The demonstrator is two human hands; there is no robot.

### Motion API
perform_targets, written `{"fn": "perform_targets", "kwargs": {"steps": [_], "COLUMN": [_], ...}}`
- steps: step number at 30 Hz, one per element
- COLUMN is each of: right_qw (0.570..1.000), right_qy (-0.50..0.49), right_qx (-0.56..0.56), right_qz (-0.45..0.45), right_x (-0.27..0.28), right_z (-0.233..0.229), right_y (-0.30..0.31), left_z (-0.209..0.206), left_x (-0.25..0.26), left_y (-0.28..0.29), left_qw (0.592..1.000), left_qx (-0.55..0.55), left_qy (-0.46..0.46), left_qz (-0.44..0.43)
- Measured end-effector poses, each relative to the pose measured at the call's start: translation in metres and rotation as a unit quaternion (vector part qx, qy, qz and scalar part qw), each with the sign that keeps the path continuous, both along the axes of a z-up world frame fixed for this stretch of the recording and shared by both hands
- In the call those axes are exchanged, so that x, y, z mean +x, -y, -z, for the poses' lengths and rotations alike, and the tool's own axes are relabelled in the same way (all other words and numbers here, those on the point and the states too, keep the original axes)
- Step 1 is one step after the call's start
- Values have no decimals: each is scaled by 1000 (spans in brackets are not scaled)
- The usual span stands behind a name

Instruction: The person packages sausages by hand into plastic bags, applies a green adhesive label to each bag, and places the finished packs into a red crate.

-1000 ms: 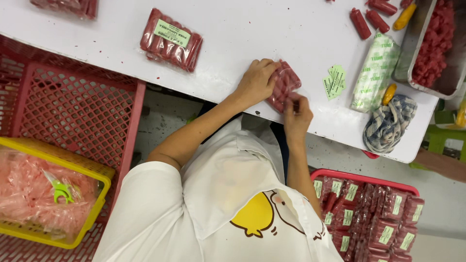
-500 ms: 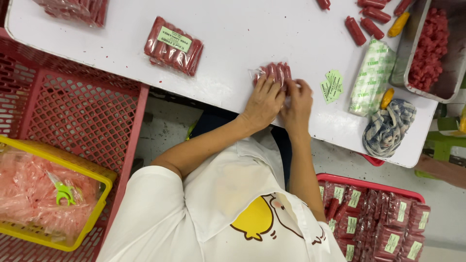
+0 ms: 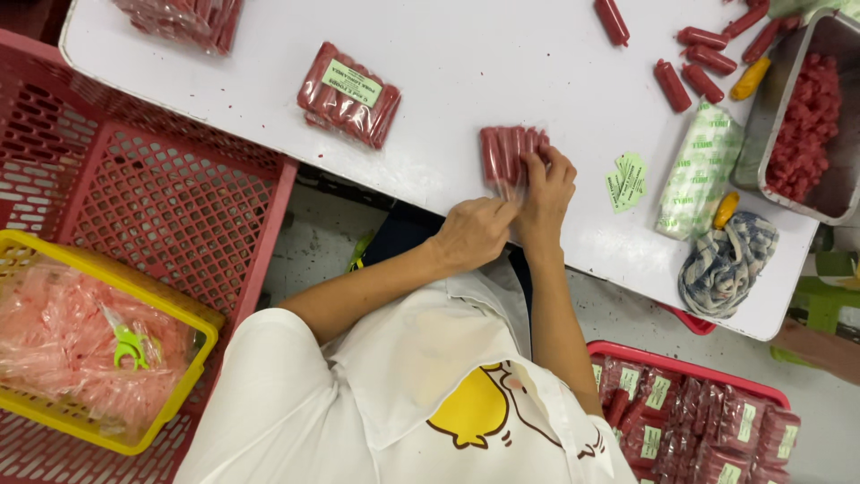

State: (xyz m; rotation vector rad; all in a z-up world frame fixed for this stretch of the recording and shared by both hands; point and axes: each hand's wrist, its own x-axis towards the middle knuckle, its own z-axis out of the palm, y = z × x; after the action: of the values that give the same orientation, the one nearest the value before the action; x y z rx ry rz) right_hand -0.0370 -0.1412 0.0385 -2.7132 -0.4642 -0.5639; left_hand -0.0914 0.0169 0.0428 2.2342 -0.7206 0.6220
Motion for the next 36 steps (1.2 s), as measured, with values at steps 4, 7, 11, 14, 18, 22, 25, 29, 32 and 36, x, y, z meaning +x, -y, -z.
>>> {"fn": "perform_targets", "kwargs": {"steps": [4, 7, 11, 14, 18, 22, 25, 29, 32, 36], "right_qw": [998, 996, 1000, 999, 998, 1000, 999, 999, 999, 997], "right_qy": [-60, -80, 2, -17, -50, 10, 18, -32, -12, -1], "right_qx": [11, 19, -20, 12, 26, -4, -38, -15, 14, 64], "right_qz": [-30, -37, 9, -25, -31, 21, 23, 38, 42, 36], "right_x": [-16, -17, -3, -12, -23, -13, -18, -50, -65, -73], "right_z": [-16, -14, 5, -18, -21, 18, 2, -23, -18, -25], "right_y": [5, 9, 8, 7, 30, 39, 35, 38, 43, 41], "left_z": [-26, -17, 11, 15, -13, 17, 18, 3, 28, 32], "left_x": [3, 17, 22, 21, 28, 37, 51, 57, 75, 89], "left_y": [-7, 3, 16, 14, 12, 29, 32, 37, 51, 61], "left_qw": [997, 990, 988, 992, 993, 994, 991, 989, 990, 996], "left_qx": [-15, -46, -32, -36, -31, -12, 6, 57, 65, 52], "left_qy": [65, 119, 139, 107, 104, 104, 128, 109, 87, -11], "left_qz": [-25, -59, -61, -49, -43, -20, -45, -84, -87, -65]}}
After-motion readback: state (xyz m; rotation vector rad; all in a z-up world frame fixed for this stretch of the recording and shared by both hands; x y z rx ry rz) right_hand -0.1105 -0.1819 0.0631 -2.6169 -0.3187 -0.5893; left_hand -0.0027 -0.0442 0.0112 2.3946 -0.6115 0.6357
